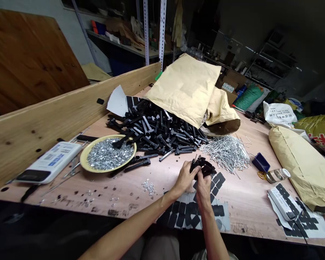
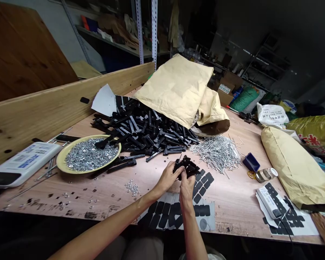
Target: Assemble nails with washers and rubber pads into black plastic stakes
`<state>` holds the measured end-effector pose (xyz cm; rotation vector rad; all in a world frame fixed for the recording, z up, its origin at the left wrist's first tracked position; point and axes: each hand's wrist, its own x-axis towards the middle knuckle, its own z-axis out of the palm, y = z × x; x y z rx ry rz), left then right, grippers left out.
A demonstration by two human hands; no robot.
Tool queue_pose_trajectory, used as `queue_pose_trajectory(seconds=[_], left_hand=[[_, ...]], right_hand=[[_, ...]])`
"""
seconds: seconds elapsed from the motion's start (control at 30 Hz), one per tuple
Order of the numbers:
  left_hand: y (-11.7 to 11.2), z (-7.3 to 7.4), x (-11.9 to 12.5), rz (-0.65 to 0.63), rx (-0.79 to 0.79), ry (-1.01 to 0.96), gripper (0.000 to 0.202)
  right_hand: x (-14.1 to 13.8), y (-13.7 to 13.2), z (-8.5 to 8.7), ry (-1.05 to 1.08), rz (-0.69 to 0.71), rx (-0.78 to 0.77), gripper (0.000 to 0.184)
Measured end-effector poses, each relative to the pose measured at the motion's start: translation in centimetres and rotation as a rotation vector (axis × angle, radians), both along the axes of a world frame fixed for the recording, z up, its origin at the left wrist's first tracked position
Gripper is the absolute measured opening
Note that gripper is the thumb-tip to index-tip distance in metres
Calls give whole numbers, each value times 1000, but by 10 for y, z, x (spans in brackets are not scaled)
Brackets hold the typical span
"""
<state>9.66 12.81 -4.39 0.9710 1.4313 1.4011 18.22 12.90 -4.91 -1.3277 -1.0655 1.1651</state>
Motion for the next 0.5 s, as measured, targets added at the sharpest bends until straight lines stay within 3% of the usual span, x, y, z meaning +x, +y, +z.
queue_pose_trajectory(seconds=[0.1, 0.2, 0.3, 0.5], left_hand=[[2, -3, -6, -91, 4, -220, 28], [-1, -1, -12, -170, 27, -299, 35], [-7, 6, -14, -218, 99, -290, 43], [-6, 12, -21, -370, 100, -299, 53]], right_hand=[[4, 8, 5, 73, 102, -41, 44], [7, 11, 10, 59, 211, -116, 45], [8, 7, 12, 29, 185, -79, 44], [4, 0, 10, 240, 89, -47, 43]])
